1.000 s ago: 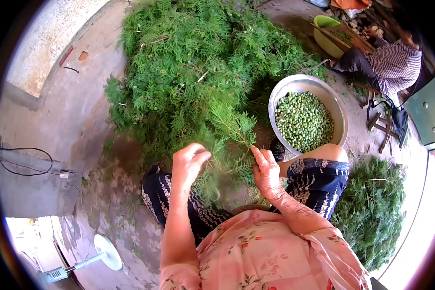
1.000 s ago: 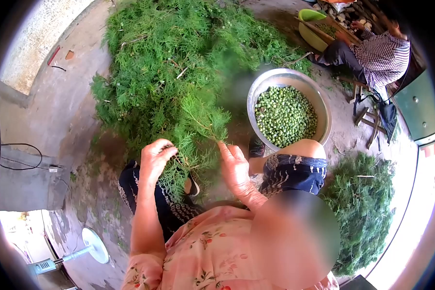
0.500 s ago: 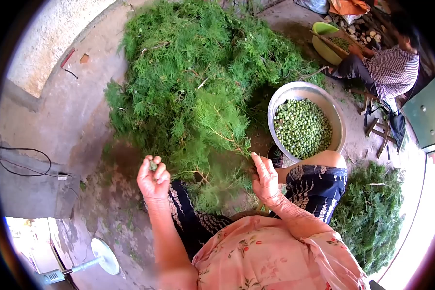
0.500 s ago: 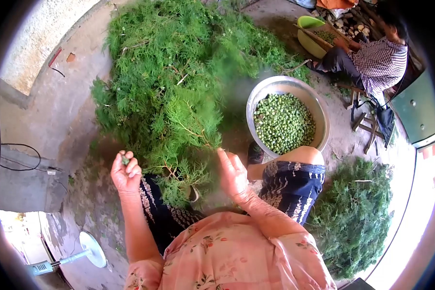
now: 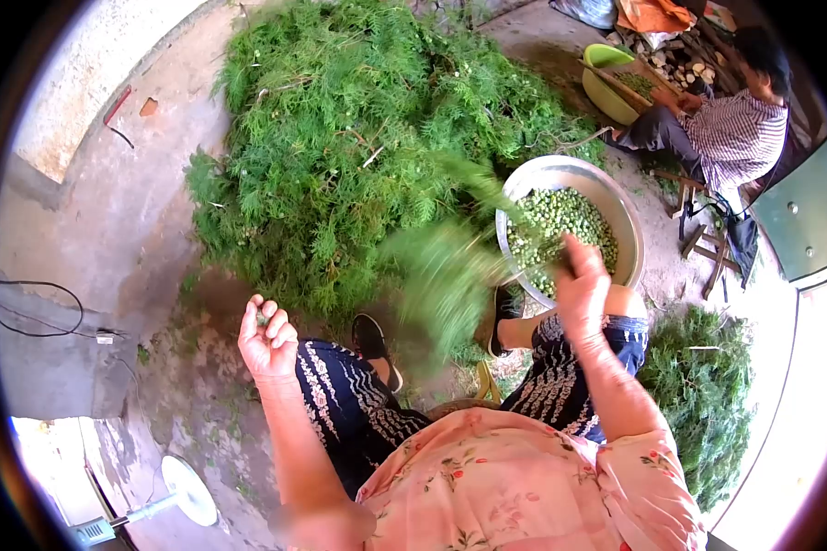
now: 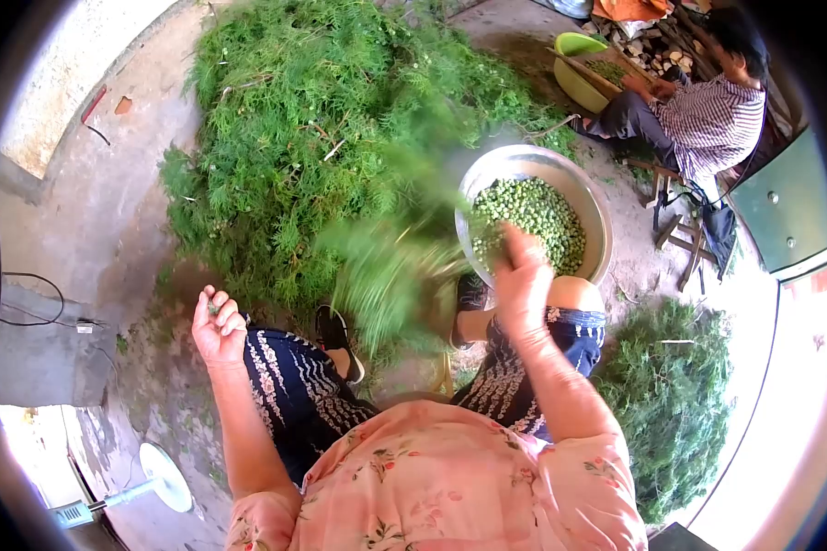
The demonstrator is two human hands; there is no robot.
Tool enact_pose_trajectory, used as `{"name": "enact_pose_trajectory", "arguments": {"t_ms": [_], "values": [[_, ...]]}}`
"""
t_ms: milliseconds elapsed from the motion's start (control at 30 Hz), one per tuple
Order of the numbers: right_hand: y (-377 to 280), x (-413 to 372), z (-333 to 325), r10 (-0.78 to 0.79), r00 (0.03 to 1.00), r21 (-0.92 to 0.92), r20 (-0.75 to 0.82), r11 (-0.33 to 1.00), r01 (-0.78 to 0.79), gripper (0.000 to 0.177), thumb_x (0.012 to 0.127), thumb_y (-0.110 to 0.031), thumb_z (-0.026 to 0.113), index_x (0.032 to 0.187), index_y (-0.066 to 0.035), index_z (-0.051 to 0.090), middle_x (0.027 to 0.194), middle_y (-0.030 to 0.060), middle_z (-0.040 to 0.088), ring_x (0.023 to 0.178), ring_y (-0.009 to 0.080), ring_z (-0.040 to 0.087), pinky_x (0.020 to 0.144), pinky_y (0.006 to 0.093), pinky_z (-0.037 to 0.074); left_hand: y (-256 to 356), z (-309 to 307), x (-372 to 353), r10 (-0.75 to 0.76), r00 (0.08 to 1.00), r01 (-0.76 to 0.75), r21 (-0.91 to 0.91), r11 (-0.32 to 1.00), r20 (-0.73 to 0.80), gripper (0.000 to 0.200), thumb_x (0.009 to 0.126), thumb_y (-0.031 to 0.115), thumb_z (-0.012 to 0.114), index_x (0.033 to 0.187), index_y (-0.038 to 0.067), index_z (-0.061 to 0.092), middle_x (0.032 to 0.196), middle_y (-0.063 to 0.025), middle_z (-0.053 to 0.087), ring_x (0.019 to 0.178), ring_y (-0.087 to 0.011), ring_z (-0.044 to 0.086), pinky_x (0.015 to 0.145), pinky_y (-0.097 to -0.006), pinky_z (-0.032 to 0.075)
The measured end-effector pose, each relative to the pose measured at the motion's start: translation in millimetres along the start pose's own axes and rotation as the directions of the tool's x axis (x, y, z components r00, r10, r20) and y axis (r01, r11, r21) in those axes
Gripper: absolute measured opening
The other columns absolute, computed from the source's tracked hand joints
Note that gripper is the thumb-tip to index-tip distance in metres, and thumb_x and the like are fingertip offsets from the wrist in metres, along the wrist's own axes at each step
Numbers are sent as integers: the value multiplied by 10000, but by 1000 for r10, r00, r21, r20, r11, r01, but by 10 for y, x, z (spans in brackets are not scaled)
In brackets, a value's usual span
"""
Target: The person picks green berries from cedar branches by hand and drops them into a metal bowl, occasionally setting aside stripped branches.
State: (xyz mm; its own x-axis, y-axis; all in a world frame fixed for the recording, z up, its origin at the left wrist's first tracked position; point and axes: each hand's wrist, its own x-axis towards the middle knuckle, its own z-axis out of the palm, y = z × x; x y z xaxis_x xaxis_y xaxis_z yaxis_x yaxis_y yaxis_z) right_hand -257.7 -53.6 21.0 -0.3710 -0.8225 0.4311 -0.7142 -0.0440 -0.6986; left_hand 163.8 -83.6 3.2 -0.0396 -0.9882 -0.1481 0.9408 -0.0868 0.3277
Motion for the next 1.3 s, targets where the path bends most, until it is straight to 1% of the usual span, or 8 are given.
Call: {"name": "enact_pose_trajectory", "arguments": {"t_ms": [233, 367, 433, 467, 500, 700, 800, 1300], "values": [[1420, 399, -1370, 618, 754, 601, -223, 696, -392, 460, 726, 12, 628, 1162, 76, 497, 742, 46, 580, 571, 84, 471, 506, 208, 373, -225, -40, 113, -86, 968, 73, -61, 995, -237, 194, 900, 210, 519, 911, 26, 581, 882, -116, 599, 748, -206, 581, 561, -283, 509], [2398, -115, -2224, 668, 505, 514, -547, 744, -427, 609, 720, -10, 624, 1275, 46, 381, 774, 79, 572, 602, 130, 500, 494, 225, 399, -730, -177, 209, -188, 927, 172, -79, 982, -324, 189, 878, 221, 550, 876, 36, 590, 829, -99, 613, 752, -225, 596, 602, -315, 521], [2332, -293, -2325, 393, 415, -39, -821, 686, -727, 653, 710, -48, 638, 1297, 21, 362, 960, 149, 571, 729, 203, 557, 605, 279, 474, -1078, -208, 255, -305, 892, 287, -102, 952, -333, 188, 872, 228, 554, 834, 45, 580, 790, -96, 608, 710, -223, 595, 588, -306, 519], [2041, -327, -2344, 636, 313, 178, -706, 586, -791, 644, 703, -88, 656, 1286, -5, 395, 1119, 186, 516, 895, 249, 557, 763, 339, 482, -1279, -174, 275, -303, 854, 304, -67, 950, -424, 187, 870, 224, 557, 805, 49, 569, 752, -93, 596, 676, -218, 591, 581, -303, 523], [2429, -530, -2407, 471, 435, -27, -768, 654, -756, 605, 711, -99, 657, 1268, -26, 432, 1136, 170, 508, 905, 242, 557, 793, 338, 468, -1498, -81, 281, -269, 831, 304, -8, 953, -487, 184, 846, 215, 593, 796, 41, 564, 750, -92, 589, 695, -214, 590, 581, -305, 528], [1575, -304, -1640, 550, 611, 437, -570, 832, -342, 431, 773, 40, 583, 1188, -57, 520, 1040, 100, 585, 917, 157, 554, 750, 235, 462, -2643, 555, 456, -417, 886, 462, 308, 832, -203, 679, 805, 430, 604, 1206, -70, 379, 1082, -213, 512, 1024, -321, 507, 991, -450, 377], [1226, -180, -1266, 456, 755, 521, -471, 834, -178, 418, 774, 55, 579, 1170, -69, 536, 1054, 72, 581, 972, 152, 547, 771, 219, 466, -2934, 1132, 419, -528, 843, 530, 323, 784, -102, 945, 789, 497, 581, 1365, -57, 77, 1410, -247, 129, 1313, -362, 192, 1070, -469, 241], [937, -212, -861, 377, 871, 321, -316, 906, -276, 207, 820, -16, 590, 1026, -7, 616, 885, 36, 633, 803, 81, 565, 745, 212, 453, -794, 448, 487, -186, 978, 209, 357, 910, -99, 364, 836, 316, 601, 1031, 11, 567, 967, -86, 613, 869, -200, 578, 778, -322, 485]]}}
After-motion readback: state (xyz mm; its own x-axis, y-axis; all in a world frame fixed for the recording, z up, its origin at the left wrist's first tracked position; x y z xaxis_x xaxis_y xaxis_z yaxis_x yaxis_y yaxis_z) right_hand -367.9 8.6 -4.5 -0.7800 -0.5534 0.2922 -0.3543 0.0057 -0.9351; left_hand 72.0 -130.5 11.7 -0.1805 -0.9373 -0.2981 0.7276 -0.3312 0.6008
